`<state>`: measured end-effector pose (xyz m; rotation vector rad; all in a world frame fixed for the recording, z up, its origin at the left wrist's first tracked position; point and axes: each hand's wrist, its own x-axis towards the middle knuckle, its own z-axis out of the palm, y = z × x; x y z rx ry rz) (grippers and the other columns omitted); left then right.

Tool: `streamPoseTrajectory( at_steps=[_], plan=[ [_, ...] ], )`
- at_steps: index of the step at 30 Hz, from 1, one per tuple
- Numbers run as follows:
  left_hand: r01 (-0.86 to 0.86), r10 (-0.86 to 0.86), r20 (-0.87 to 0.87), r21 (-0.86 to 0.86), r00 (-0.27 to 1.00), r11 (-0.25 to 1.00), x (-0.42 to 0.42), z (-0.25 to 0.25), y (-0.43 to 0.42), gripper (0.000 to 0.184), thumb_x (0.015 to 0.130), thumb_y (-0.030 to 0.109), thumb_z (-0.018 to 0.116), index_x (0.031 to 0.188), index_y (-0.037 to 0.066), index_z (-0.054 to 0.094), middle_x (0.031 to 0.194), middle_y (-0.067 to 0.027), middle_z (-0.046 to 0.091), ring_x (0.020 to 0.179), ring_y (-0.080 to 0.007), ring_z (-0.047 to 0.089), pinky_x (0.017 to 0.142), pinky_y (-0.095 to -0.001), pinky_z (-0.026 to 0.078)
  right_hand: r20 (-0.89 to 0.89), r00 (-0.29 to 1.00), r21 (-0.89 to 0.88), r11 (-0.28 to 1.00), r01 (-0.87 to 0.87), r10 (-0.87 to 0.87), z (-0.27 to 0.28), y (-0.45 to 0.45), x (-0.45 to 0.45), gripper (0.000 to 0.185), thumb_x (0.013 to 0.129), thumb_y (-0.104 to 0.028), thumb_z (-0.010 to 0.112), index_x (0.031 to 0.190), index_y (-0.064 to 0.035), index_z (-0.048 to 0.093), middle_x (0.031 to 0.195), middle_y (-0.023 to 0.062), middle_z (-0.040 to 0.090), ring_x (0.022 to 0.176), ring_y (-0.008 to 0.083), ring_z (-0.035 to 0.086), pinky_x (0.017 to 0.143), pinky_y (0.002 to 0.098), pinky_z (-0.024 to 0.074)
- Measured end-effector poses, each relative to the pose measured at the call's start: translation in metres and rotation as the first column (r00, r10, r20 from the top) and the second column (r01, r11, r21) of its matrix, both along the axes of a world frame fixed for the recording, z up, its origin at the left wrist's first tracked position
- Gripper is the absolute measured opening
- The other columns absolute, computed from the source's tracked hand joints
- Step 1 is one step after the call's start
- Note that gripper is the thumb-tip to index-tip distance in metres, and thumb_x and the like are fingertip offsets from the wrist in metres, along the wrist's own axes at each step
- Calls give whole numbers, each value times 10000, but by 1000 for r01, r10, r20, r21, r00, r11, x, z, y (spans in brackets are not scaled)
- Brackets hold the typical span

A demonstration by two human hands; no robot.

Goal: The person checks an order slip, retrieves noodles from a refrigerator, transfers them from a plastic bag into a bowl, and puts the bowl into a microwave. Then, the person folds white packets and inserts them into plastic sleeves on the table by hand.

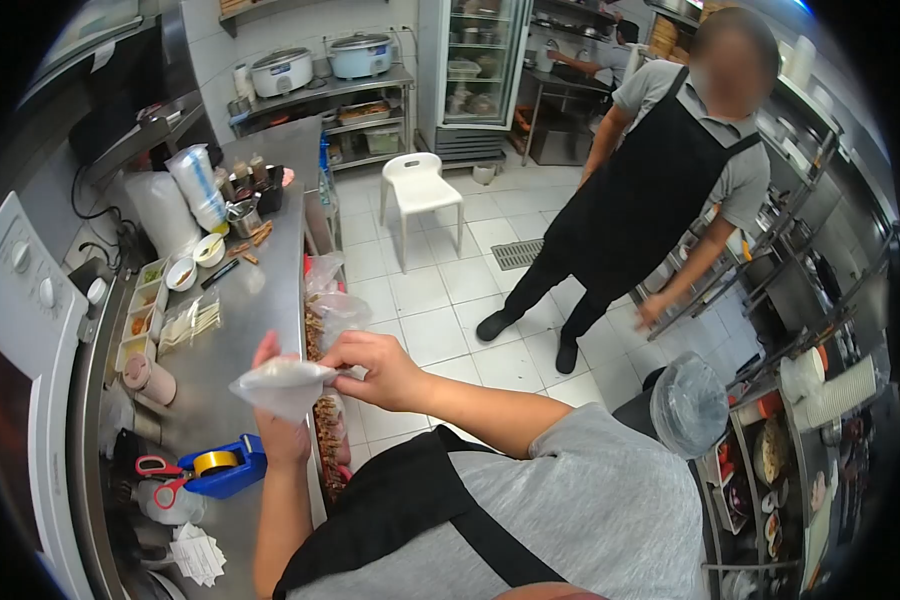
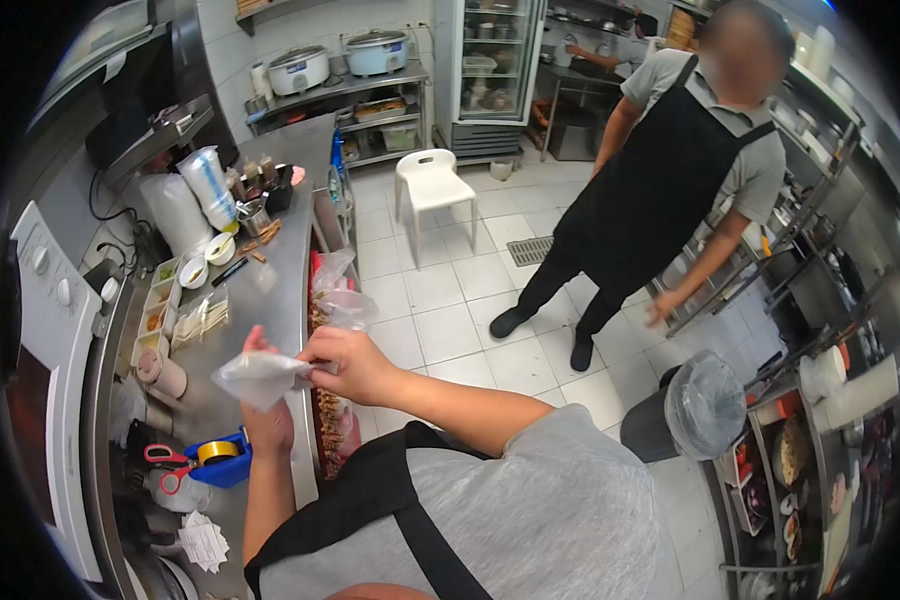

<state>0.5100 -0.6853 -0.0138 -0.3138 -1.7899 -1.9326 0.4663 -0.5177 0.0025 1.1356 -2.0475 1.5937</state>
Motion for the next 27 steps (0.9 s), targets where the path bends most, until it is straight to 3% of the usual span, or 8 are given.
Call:
streamPoseTrajectory(
  at_steps=[1,3,6,14,18,22,25,27],
  plan=[
    [-124,117,-73,-104,990,987,1,-3,3,447,921,241,531,1295,14,436,1269,-116,507,1137,-211,520,1008,-361,377,-153,985,30,996,84,-79,-1,3,-3,290,617,-29,739,887,-110,669,834,44,614,762,215,606,671,311,486],
    [182,-313,142,567,939,803,14,-17,-3,598,945,392,469,1389,27,306,1343,-171,447,1189,-302,491,956,-438,439,-448,872,62,967,248,-195,-1,12,-12,301,602,-32,736,884,-111,668,832,26,609,734,198,593,644,319,473],
    [311,-669,31,868,743,386,43,-2,3,652,954,458,418,1399,3,275,1367,-195,418,1205,-390,468,959,-478,447,-597,797,159,961,226,-89,-10,23,-30,308,608,-97,737,905,-129,661,805,-14,576,740,173,554,662,321,424],
    [-82,-185,464,496,866,864,-19,0,38,434,893,12,521,1298,19,364,1189,-143,549,1025,-237,610,746,-312,563,-644,762,238,964,120,64,-25,42,-114,376,650,-200,742,1008,-137,646,951,20,572,880,191,539,816,372,391],
    [-139,-13,399,350,917,926,-81,21,62,510,863,1,554,1327,66,351,1237,-101,517,1064,-207,577,766,-304,556,-357,924,236,970,-50,135,22,89,-157,744,661,-312,806,1311,-132,491,1342,160,384,1205,316,416,982,423,345],
    [-55,-65,397,284,916,957,-135,35,92,511,855,-9,553,1319,41,344,1252,-121,486,1066,-218,567,800,-323,549,472,807,-277,928,-249,357,3,123,-211,868,724,-281,790,1416,-111,294,1316,132,444,1158,217,472,933,363,414],
    [37,-116,403,200,908,979,-171,39,117,524,850,17,579,1324,44,357,1245,-109,493,1066,-214,565,815,-332,541,703,478,-423,850,-315,526,10,155,-243,695,767,-164,754,1350,-71,388,1208,86,537,1060,149,533,851,302,462],
    [78,-142,402,171,905,982,-186,35,126,533,848,44,602,1326,44,367,1240,-102,497,1075,-211,559,828,-339,535,668,612,-371,902,-220,424,-15,162,-259,355,799,-92,719,1110,-30,559,992,34,623,881,94,577,741,248,482]
  ],
)
